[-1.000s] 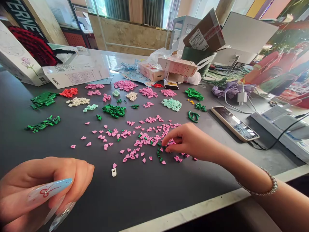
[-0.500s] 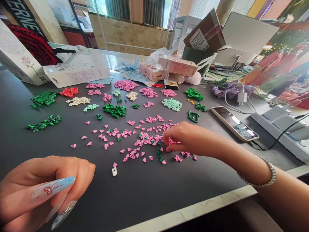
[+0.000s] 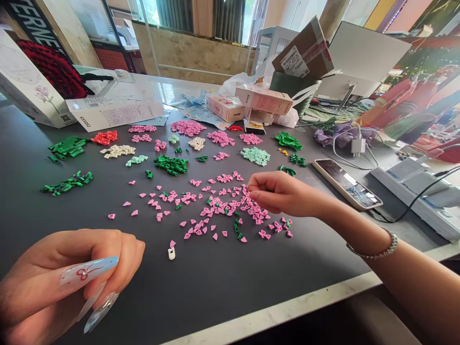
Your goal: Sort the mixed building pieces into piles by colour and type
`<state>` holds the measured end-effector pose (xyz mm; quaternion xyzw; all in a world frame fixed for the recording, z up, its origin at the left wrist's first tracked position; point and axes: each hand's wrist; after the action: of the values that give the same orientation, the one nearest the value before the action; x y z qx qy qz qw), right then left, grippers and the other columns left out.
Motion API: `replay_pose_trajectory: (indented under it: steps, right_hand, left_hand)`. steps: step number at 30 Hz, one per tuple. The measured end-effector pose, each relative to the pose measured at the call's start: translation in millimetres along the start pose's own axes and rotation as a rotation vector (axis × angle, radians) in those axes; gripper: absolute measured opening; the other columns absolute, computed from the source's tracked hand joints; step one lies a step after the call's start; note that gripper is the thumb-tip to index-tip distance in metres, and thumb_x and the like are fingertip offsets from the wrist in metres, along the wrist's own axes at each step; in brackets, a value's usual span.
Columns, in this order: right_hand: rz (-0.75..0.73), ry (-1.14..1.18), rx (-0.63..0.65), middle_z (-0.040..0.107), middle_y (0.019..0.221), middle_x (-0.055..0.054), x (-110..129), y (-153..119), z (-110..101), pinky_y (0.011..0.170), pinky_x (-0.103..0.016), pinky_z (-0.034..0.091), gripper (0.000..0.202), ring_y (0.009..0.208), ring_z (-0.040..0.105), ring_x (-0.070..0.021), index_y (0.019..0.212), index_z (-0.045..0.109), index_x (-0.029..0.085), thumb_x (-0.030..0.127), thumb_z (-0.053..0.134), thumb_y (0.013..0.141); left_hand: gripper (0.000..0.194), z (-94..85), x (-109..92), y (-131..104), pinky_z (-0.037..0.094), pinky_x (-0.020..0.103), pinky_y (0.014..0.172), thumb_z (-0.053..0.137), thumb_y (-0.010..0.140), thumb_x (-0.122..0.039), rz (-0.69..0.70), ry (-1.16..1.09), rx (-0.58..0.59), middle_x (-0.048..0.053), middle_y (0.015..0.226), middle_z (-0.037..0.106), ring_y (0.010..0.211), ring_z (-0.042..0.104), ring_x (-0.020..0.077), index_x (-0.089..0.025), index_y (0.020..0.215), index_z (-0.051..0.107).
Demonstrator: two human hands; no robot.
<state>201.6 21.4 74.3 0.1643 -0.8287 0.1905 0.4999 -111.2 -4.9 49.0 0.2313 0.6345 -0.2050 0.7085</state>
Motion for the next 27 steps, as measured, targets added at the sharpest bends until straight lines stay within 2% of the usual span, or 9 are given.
replay_pose_trajectory:
  steps: [3, 5, 8, 12, 14, 16, 19, 21, 27]
  right_hand:
    - [0.023, 0.484, -0.042, 0.023, 0.052, 0.01, -4.2, 1.7, -1.2, 0.033, -0.016, 0.011, 0.026, 0.043, 0.012, -0.0051, 0.07, 0.042, 0.022, 0.034, 0.061, 0.082]
    - [0.042, 0.679, -0.109, 0.023, 0.053, 0.01, -3.8, 2.7, -1.1, 0.031, -0.014, 0.007, 0.017, 0.042, 0.007, -0.0047, 0.074, 0.046, 0.022, 0.023, 0.063, 0.077]
    - [0.121, 0.797, -0.12, 0.033, 0.055, 0.008, -0.2, 4.0, 1.7, 0.031, -0.014, 0.006, 0.011, 0.042, 0.009, -0.0039, 0.077, 0.053, 0.02, 0.015, 0.059, 0.069]
    - [0.214, 0.791, -0.123, 0.037, 0.058, 0.004, 6.2, 6.5, 11.4, 0.033, -0.017, 0.009, 0.009, 0.044, 0.015, -0.004, 0.067, 0.054, 0.017, 0.024, 0.058, 0.07]
    - [0.265, 0.66, -0.142, 0.031, 0.054, 0.006, 9.7, 7.4, 17.5, 0.035, -0.019, 0.011, 0.022, 0.043, 0.015, -0.0047, 0.063, 0.054, 0.018, 0.034, 0.057, 0.077]
    - [0.29, 0.376, -0.162, 0.027, 0.05, 0.007, 13.4, 7.3, 23.3, 0.037, -0.021, 0.013, 0.03, 0.043, 0.017, -0.0051, 0.061, 0.056, 0.017, 0.041, 0.059, 0.078]
    - [0.26, -0.142, -0.194, 0.035, 0.047, 0.006, 18.3, 6.3, 30.3, 0.041, -0.023, 0.018, 0.027, 0.044, 0.026, -0.0063, 0.063, 0.064, 0.016, 0.041, 0.067, 0.072]
    - [0.231, -0.385, -0.225, 0.039, 0.047, 0.005, 20.1, 6.3, 33.9, 0.043, -0.024, 0.022, 0.024, 0.045, 0.03, -0.0071, 0.067, 0.068, 0.017, 0.04, 0.068, 0.072]
    - [0.151, -0.71, -0.23, 0.042, 0.046, 0.005, 19.6, 10.4, 40.5, 0.049, -0.024, 0.028, 0.015, 0.046, 0.038, -0.0083, 0.067, 0.067, 0.018, 0.027, 0.061, 0.077]
  left_hand:
    - [0.033, 0.9, -0.7, 1.2, 0.03, 0.021, 0.035, 0.058, 0.078, -0.034, 0.002, 0.013, -0.005, -0.002, 0.043, 0.051, 0.041, 0.044, 0.0106, -0.022, 0.047, 0.053]
    - [0.034, 1.4, -0.4, 1.9, 0.029, 0.022, 0.035, 0.058, 0.079, -0.034, 0.007, 0.017, -0.011, -0.002, 0.043, 0.05, 0.041, 0.044, 0.0106, -0.022, 0.047, 0.052]
    - [0.034, 1.0, 1.4, 1.6, 0.03, 0.022, 0.036, 0.058, 0.079, -0.034, 0.011, 0.013, -0.014, -0.002, 0.044, 0.05, 0.041, 0.045, 0.0106, -0.022, 0.048, 0.052]
    - [0.033, -1.2, 2.8, 0.6, 0.031, 0.023, 0.037, 0.057, 0.079, -0.034, 0.011, 0.005, -0.014, -0.002, 0.044, 0.051, 0.042, 0.045, 0.0109, -0.022, 0.049, 0.052]
    - [0.033, -1.6, 2.6, 0.9, 0.031, 0.023, 0.037, 0.056, 0.079, -0.033, 0.007, 0.008, -0.013, -0.002, 0.045, 0.051, 0.042, 0.044, 0.011, -0.022, 0.049, 0.052]
    - [0.032, -1.3, 2.2, 1.1, 0.031, 0.023, 0.037, 0.056, 0.079, -0.033, 0.007, 0.01, -0.01, -0.002, 0.044, 0.05, 0.042, 0.044, 0.011, -0.023, 0.049, 0.053]
    - [0.031, -0.2, 1.2, 0.0, 0.03, 0.022, 0.035, 0.056, 0.077, -0.033, -0.006, 0.011, -0.031, -0.002, 0.043, 0.05, 0.041, 0.044, 0.0111, -0.023, 0.048, 0.053]
    - [0.032, 0.5, 0.0, -1.1, 0.03, 0.022, 0.035, 0.056, 0.077, -0.032, -0.008, 0.018, -0.038, -0.002, 0.043, 0.05, 0.041, 0.044, 0.0112, -0.023, 0.047, 0.052]
    - [0.033, 2.8, -4.8, 0.9, 0.028, 0.021, 0.033, 0.056, 0.074, -0.031, -0.005, 0.035, -0.052, -0.002, 0.041, 0.048, 0.038, 0.04, 0.01, -0.022, 0.043, 0.05]
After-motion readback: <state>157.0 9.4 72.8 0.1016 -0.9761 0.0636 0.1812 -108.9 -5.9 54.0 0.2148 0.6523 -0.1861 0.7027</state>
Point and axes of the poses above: each hand's wrist, its own y-axis towards the middle knuckle, its own z-axis out of the palm, x = y × z
